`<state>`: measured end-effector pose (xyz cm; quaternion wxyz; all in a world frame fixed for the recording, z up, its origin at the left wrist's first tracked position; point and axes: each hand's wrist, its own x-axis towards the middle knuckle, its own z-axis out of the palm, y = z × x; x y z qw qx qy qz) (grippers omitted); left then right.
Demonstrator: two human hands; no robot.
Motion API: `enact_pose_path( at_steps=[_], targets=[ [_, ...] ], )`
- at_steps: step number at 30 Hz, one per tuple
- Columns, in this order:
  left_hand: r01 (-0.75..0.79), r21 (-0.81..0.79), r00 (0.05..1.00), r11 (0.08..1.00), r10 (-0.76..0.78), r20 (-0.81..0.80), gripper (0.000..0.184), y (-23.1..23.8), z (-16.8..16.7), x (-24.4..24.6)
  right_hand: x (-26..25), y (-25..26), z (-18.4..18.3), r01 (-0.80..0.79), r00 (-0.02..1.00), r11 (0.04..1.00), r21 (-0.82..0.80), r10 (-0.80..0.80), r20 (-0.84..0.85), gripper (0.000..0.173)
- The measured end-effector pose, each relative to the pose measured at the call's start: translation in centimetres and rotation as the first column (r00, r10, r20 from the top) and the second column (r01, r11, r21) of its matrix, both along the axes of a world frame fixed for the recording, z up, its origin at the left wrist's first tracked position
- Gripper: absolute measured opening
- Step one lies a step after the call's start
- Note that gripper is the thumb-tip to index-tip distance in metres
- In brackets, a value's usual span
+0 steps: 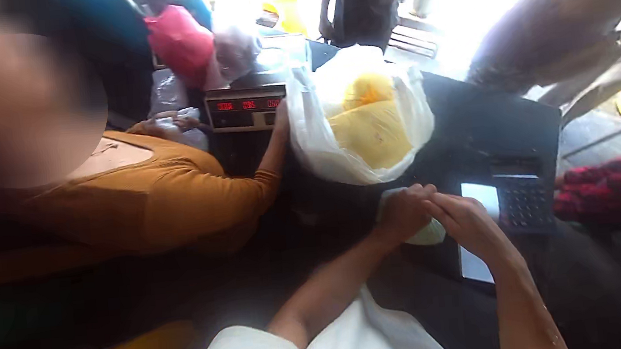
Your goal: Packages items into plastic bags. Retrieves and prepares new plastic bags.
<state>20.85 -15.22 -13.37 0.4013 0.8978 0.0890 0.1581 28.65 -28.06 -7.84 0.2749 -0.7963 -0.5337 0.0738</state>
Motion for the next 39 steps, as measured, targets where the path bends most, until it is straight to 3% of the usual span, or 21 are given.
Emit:
enact_pose_path(
  at_steps=[4, 9, 11, 15, 18, 21, 23, 26, 28, 30, 32, 34, 36, 39],
  targets=[
    [-0.023, 0.069, 0.996, 0.997, 0.017, 0.092, 0.015, 0.6, -1.1, -0.4, 1.7, 0.0, -1.1, 0.184, 0.982, 0.982, 0.045, -0.186, 0.044, 0.046],
    [-0.061, 0.07, 0.993, 0.996, 0.054, 0.102, 0.019, 1.6, -1.4, -0.5, 1.7, 1.8, -1.3, 0.153, 0.988, 0.986, 0.063, -0.155, 0.018, 0.045],
    [-0.039, 0.011, 0.999, 0.999, 0.039, 0.031, 0.023, 2.2, -1.0, -0.5, 2.1, 2.1, -1.2, 0.183, 0.981, 0.982, 0.046, -0.185, 0.061, 0.047],
    [-0.012, -0.092, 1.0, 0.996, 0.011, -0.01, 0.023, 3.5, -0.9, -0.3, 3.3, 2.5, -3.9, 0.349, 0.935, 0.931, -0.106, -0.338, 0.108, 0.052],
    [-0.077, -0.109, 0.997, 0.991, 0.078, 0.007, 0.022, 3.5, -2.0, 0.0, 2.1, 4.0, -5.2, 0.449, 0.893, 0.854, -0.264, -0.437, 0.106, 0.048],
    [-0.145, -0.296, 0.989, 0.944, 0.138, -0.044, 0.022, 3.3, -2.0, -0.4, 0.8, 5.2, -4.5, 0.493, 0.867, 0.788, -0.368, -0.48, 0.133, 0.045],
    [-0.212, -0.536, 0.977, 0.817, 0.186, -0.103, 0.018, 3.2, -1.4, -0.3, 0.4, 5.0, -4.0, 0.517, 0.855, 0.799, -0.308, -0.5, 0.14, 0.041],
    [-0.256, -0.872, 0.966, 0.417, 0.079, -0.245, 0.012, 4.1, 1.3, -0.7, -0.7, 3.2, -2.9, 0.481, 0.875, 0.877, -0.009, -0.479, 0.064, 0.032],
    [-0.267, -0.956, 0.957, 0.119, -0.086, -0.278, 0.006, 4.6, 1.4, -1.2, -2.4, 2.1, -2.0, 0.416, 0.91, 0.909, 0.04, -0.415, -0.022, 0.027],
    [-0.195, -0.981, 0.957, -0.016, -0.221, -0.186, 0.007, 5.0, 0.3, -1.6, -3.3, 1.5, -2.4, 0.329, 0.942, 0.944, -0.016, -0.33, -0.061, 0.025],
    [-0.142, -0.989, 0.954, 0.036, -0.262, -0.146, 0.007, 5.1, -0.3, -1.9, -3.5, 1.3, -3.4, 0.307, 0.952, 0.952, -0.003, -0.307, 0.0, 0.021],
    [-0.094, -0.979, 0.954, 0.183, -0.264, -0.141, 0.009, 5.1, -0.4, -1.8, -3.1, 1.3, -3.8, 0.291, 0.954, 0.957, 0.023, -0.291, 0.075, 0.019],
    [-0.036, -0.907, 0.957, 0.42, -0.247, -0.153, 0.016, 5.3, -0.3, -1.7, -2.8, 1.4, -4.0, 0.252, 0.959, 0.968, 0.019, -0.252, 0.13, 0.02],
    [0.072, -0.629, 0.964, 0.774, -0.217, -0.157, 0.022, 5.6, 0.0, -1.9, -2.3, 1.2, -4.0, 0.229, 0.958, 0.972, -0.044, -0.217, 0.189, 0.022]
  ],
)
